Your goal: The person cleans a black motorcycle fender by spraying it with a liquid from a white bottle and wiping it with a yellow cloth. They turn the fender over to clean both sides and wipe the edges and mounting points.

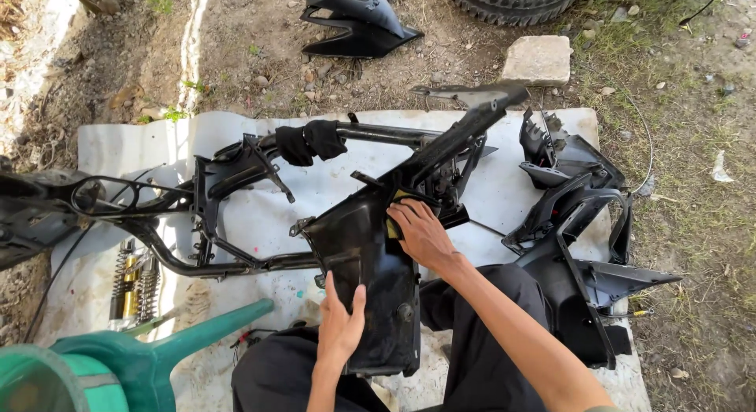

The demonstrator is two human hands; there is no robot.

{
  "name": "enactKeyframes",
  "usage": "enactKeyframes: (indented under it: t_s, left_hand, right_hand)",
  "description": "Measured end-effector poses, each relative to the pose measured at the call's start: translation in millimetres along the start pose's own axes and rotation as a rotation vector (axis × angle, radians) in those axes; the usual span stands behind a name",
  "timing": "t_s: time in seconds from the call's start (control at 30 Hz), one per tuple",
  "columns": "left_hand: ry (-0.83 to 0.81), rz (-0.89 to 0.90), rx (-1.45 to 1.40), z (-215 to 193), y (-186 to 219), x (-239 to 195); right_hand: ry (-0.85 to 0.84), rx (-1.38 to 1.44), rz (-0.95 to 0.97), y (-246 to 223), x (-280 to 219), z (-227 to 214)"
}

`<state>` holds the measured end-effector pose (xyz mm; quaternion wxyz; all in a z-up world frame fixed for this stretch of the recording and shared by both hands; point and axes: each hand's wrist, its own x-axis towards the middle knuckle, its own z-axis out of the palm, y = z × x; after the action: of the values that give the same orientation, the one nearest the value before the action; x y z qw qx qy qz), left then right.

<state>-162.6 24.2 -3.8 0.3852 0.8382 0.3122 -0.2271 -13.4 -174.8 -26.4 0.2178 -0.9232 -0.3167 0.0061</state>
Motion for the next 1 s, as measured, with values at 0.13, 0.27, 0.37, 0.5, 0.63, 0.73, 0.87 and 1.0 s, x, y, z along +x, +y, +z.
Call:
enactKeyframes:
  t_s: [0.13,0.27,0.37,0.5,0.63,0.73,0.87,1.0]
  left_hand:
    - [-0.030,-0.079,-0.033,0,13,-10]
    - [-0.013,-0.032,0.023,3,6,-8]
    - [-0.010,-0.026,0.023,0,8,-16]
    - [0.003,-0.016,0.032,-4,3,-18]
    - [-0.003,0.003,0.042,2,-8,-19]
    - [0.011,0.067,0.073,4,-17,-8]
    - [-0.032,0.043,0.058,-11,-3,-17]
    - [-0.063,0.079,0.034,4,-26,6]
  right_hand:
    - [0.034,-0.003,0.006,0,-4,5]
    - [0.018,0.059,-0.011,-6,-23,12]
    - [0.028,0.133,-0.058,-20,-46,19]
    - [-0.018,0.308,-0.011,-54,-73,-2]
    - [-0.040,0.278,-0.085,-59,-99,-22]
    - [-0.125,0.261,-0.063,-32,-100,-11]
    - [0.263,1.157,0.882,39,-102,11]
    - [0.539,1.144,0.871,84,-126,46]
